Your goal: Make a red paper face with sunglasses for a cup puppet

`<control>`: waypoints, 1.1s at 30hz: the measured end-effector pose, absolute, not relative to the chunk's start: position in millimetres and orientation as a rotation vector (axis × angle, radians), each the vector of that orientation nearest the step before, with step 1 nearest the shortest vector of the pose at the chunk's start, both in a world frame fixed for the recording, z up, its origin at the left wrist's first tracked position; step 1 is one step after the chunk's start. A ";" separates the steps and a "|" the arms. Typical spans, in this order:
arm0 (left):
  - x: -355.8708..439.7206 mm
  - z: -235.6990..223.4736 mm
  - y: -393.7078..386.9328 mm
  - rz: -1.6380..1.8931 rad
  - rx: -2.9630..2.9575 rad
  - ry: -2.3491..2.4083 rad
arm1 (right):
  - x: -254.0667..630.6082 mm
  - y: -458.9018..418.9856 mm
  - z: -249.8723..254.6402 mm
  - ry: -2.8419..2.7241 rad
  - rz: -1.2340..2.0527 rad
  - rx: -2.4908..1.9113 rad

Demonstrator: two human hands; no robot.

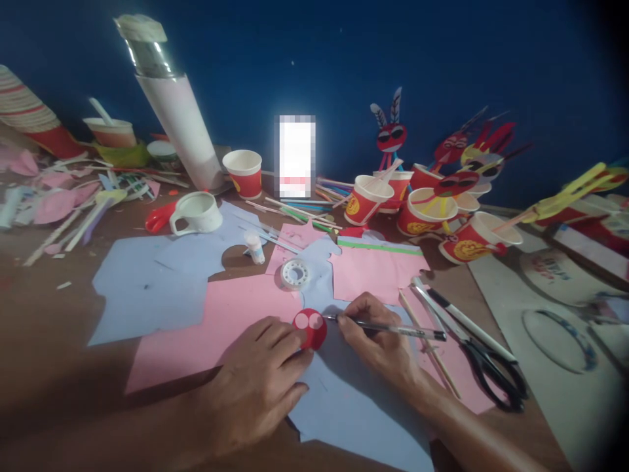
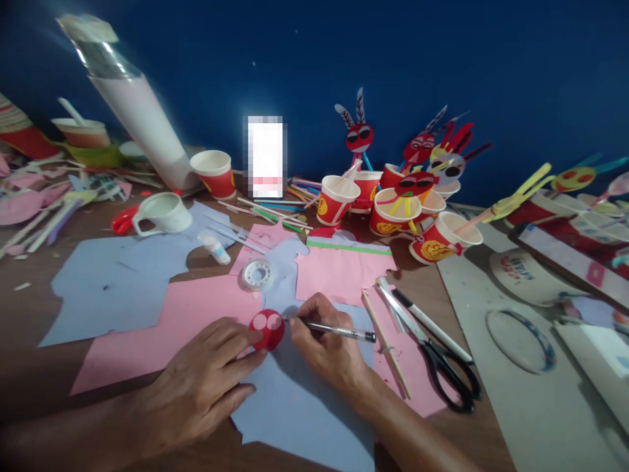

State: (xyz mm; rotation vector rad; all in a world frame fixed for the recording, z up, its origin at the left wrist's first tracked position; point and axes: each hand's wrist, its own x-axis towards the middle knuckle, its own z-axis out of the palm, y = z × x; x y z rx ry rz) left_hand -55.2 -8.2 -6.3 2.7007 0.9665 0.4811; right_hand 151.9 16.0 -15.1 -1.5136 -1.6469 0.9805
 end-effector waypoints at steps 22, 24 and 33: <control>-55.0 -7.2 -10.9 0.393 2.632 0.998 | 153.0 14.7 -12.6 -1.683 1.024 -1.529; -54.6 -6.5 -10.7 0.400 2.632 1.003 | 152.7 14.6 -13.2 -1.666 1.023 -1.517; -55.4 -5.0 -14.4 0.454 2.683 1.014 | 148.6 14.0 -11.2 -1.587 0.920 -1.480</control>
